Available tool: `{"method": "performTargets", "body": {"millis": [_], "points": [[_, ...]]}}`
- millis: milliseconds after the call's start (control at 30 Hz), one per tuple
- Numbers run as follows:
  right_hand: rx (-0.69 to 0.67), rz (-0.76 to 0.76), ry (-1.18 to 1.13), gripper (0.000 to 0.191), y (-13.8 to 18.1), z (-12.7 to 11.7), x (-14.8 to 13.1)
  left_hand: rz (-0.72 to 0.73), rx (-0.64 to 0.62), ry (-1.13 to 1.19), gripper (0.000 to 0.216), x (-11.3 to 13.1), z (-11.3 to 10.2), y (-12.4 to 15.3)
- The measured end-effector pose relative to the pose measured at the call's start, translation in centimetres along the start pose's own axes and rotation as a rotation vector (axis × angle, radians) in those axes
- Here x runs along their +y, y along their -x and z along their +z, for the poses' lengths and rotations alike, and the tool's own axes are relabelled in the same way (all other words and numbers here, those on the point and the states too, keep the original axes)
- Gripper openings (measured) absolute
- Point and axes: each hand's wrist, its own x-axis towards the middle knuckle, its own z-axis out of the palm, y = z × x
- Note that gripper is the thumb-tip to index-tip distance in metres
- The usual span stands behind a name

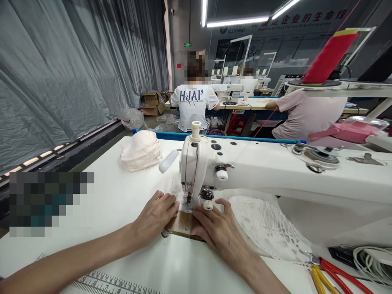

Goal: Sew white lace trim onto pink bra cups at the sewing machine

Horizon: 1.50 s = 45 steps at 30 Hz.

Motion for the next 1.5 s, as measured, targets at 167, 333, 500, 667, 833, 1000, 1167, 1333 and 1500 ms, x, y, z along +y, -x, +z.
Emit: {"method": "performTargets", "body": {"millis": [167, 333, 500, 667, 833, 1000, 1167, 1333, 1500], "points": [[-0.021, 0.125, -0.256, 0.036, 0.2, -0.7, -1.5, 0.075, -0.030, 0.155, 0.021, 4.0, -4.6, 4.8], [-0.251, 0.196, -0.306, 0.050, 0.6, -0.3, -2.9, 0.069, -0.105, 0.373, 0.017, 4.0, -5.6, 5.1], [-0.266, 0.349, -0.328, 0.021, 0.0, 0.1, -4.2, -0.335, -0.312, 0.435, 0.028, 0.2, -3.5, 0.5], [-0.244, 0.507, -0.322, 0.023, -0.4, 1.0, -5.3, -0.422, -0.526, 0.742, 0.018, -0.8, -4.4, 0.4], [-0.269, 0.468, -0.698, 0.016, -0.2, 0.0, -6.8, -0.498, -0.443, 0.963, 0.015, 0.0, -8.1, 4.0], [-0.554, 0.414, -1.116, 0.029, 0.5, -3.4, -10.2, -0.694, -0.554, 1.428, 0.056, 2.5, -11.6, 7.9], [-0.732, 0.397, -1.196, 0.034, 2.7, -4.5, -12.8, -0.810, -0.611, 1.641, 0.037, 6.4, -10.8, 11.7], [-0.752, 0.416, -1.164, 0.031, 5.0, -4.3, -14.0, -0.923, -0.504, 1.747, 0.036, 8.9, -8.7, 14.6], [-0.790, 0.529, -1.227, 0.032, 6.8, -3.8, -14.9, -0.985, -0.496, 1.808, 0.037, 9.9, -8.3, 16.6]]}}
